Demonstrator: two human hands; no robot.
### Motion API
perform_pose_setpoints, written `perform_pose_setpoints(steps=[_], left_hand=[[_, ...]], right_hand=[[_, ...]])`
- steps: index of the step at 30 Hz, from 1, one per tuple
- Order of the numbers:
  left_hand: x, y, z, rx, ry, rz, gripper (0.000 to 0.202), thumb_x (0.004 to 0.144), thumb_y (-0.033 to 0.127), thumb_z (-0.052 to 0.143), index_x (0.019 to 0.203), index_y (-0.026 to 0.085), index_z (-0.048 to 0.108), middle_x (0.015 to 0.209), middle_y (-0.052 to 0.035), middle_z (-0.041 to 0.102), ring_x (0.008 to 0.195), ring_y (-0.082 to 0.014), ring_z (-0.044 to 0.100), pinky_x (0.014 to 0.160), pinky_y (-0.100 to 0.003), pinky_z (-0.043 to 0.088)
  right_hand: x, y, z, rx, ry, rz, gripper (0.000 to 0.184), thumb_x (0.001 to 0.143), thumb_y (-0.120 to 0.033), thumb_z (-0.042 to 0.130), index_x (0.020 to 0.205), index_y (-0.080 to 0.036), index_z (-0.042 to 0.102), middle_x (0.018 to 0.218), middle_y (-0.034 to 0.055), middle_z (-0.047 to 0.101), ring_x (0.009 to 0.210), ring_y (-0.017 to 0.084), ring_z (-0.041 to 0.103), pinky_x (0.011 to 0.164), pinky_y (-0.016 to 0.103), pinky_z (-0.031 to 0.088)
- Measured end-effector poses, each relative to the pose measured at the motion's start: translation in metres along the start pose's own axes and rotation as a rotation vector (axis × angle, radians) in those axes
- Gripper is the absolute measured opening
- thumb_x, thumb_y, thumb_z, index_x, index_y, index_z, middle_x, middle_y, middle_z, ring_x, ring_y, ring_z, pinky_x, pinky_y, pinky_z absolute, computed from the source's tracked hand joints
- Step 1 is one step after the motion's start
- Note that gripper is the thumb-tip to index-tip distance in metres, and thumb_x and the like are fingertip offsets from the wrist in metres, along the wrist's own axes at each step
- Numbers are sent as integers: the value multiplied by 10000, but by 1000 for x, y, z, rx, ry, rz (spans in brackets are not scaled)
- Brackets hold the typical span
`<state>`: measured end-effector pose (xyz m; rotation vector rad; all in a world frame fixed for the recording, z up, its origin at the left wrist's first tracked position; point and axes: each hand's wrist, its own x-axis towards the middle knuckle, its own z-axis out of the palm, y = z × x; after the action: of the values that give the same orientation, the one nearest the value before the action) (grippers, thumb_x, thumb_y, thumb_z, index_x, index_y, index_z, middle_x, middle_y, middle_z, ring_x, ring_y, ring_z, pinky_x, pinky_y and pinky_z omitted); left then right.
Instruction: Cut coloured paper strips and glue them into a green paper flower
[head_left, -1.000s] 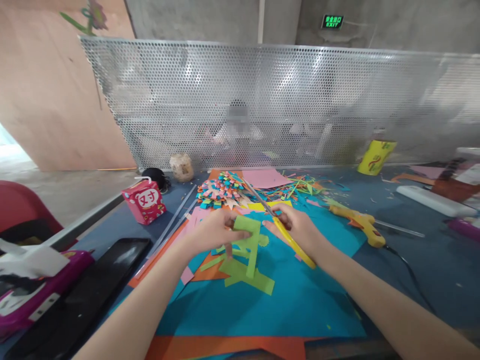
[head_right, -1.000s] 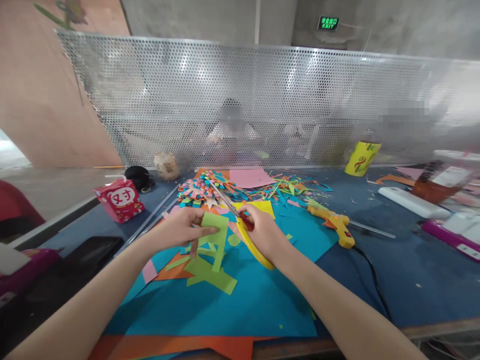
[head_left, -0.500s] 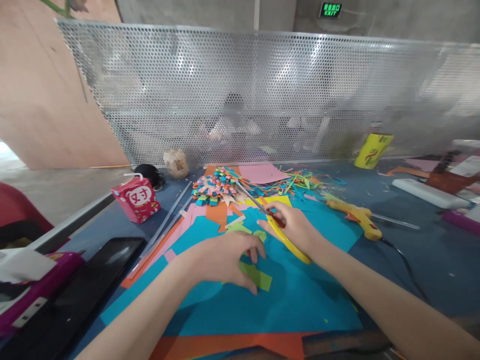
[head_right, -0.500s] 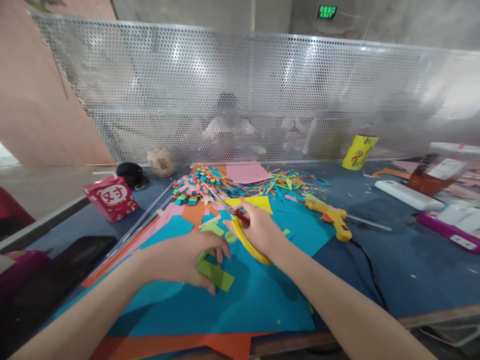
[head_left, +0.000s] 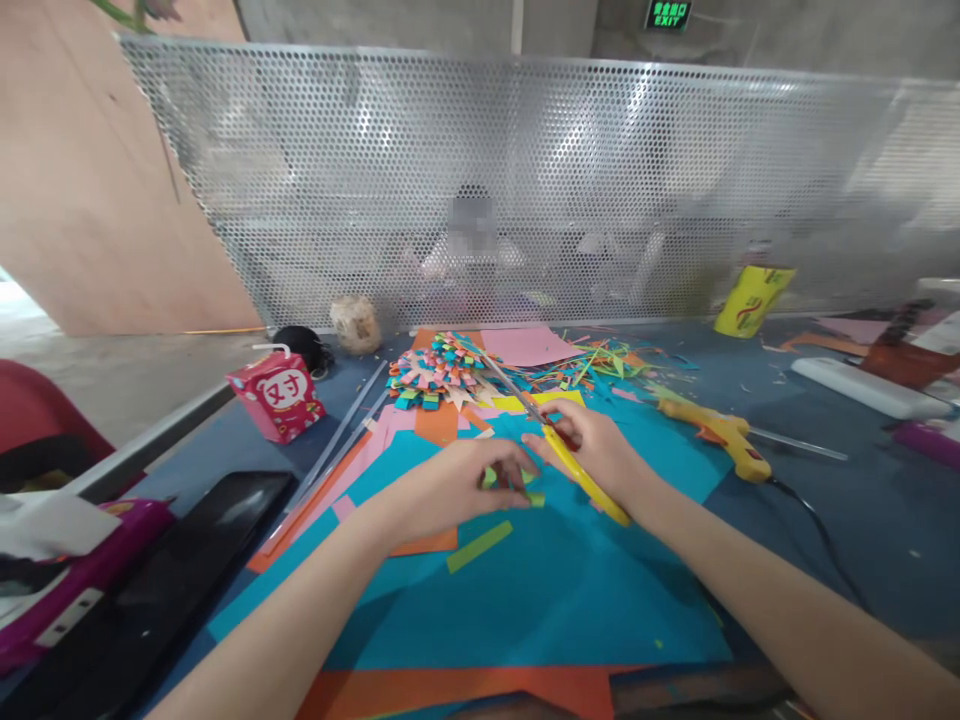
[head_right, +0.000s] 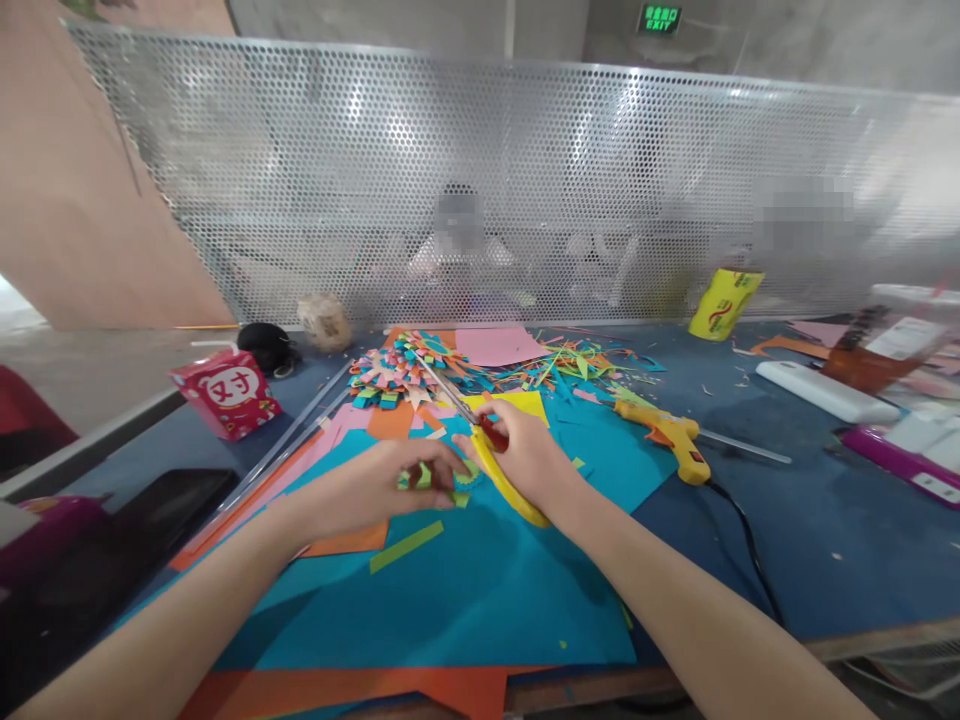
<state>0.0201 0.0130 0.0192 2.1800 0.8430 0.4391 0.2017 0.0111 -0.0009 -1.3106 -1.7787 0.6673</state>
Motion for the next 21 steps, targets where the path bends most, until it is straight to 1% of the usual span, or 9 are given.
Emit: perform_pose_setpoints(steps=[3, 4, 6, 8, 11, 14, 16, 19, 21], left_hand=[[3, 0, -7, -219, 239, -4, 152, 723, 295, 575, 819, 178, 560, 801, -8, 604, 721, -118, 558, 644, -241, 429], [5, 0, -8, -295, 301, -6, 156, 724, 287, 574, 827, 173, 550, 795, -8, 598, 722, -118, 564, 648, -245, 436], [7, -1, -10, -381, 384, 4, 164, 730, 275, 567, 849, 168, 533, 791, -9, 587, 722, -117, 568, 663, -257, 446], [7, -2, -9, -344, 426, 36, 168, 733, 269, 566, 859, 167, 524, 799, -14, 581, 735, -121, 566, 685, -270, 451], [5, 0, -5, -123, 411, 106, 162, 735, 255, 572, 873, 183, 529, 826, -16, 586, 788, -133, 558, 723, -279, 444], [2, 5, 0, 101, 341, 171, 133, 746, 254, 567, 869, 208, 545, 876, -9, 589, 858, -143, 544, 773, -284, 425], [2, 6, 2, 182, 354, 183, 198, 744, 252, 571, 937, 221, 537, 945, -14, 581, 919, -149, 526, 806, -288, 412], [3, 3, 0, 196, 465, 150, 420, 673, 272, 647, 1058, 221, 488, 1029, -35, 565, 982, -166, 507, 840, -310, 402], [4, -3, -4, 109, 523, 42, 493, 618, 318, 683, 1054, 202, 486, 1070, -61, 556, 973, -186, 524, 816, -333, 420]], right_hand=[[-1, -7, 1, 186, -53, 94, 331, 668, -399, 593, 887, -185, 471, 538, -56, 509, 348, 72, 429, 328, 184, 326], [-1, -9, 1, 249, -68, 104, 347, 664, -407, 599, 897, -189, 463, 557, -51, 526, 336, 70, 433, 311, 182, 327], [-2, -12, 2, 367, -94, 116, 366, 655, -426, 607, 897, -200, 449, 600, -40, 558, 323, 68, 447, 282, 178, 329], [-2, -13, 3, 471, -138, 149, 375, 665, -459, 587, 900, -206, 441, 588, -41, 561, 308, 75, 456, 264, 183, 335], [-2, -12, 5, 575, -192, 174, 394, 693, -483, 547, 951, -210, 428, 479, -72, 512, 287, 96, 459, 274, 209, 372], [-1, -9, 6, 569, -162, 166, 398, 675, -408, 588, 985, -220, 424, 496, -89, 508, 286, 98, 465, 288, 230, 397], [0, -8, 7, 536, -145, 156, 394, 640, -312, 622, 975, -223, 434, 548, -87, 519, 309, 88, 474, 302, 226, 405], [-1, -8, 5, 525, -187, 67, 394, 610, -198, 625, 958, -224, 443, 621, -77, 521, 390, 73, 506, 362, 210, 428], [-2, -8, 4, 532, -193, 15, 395, 621, -176, 612, 968, -231, 432, 669, -73, 512, 426, 63, 510, 385, 201, 429]])
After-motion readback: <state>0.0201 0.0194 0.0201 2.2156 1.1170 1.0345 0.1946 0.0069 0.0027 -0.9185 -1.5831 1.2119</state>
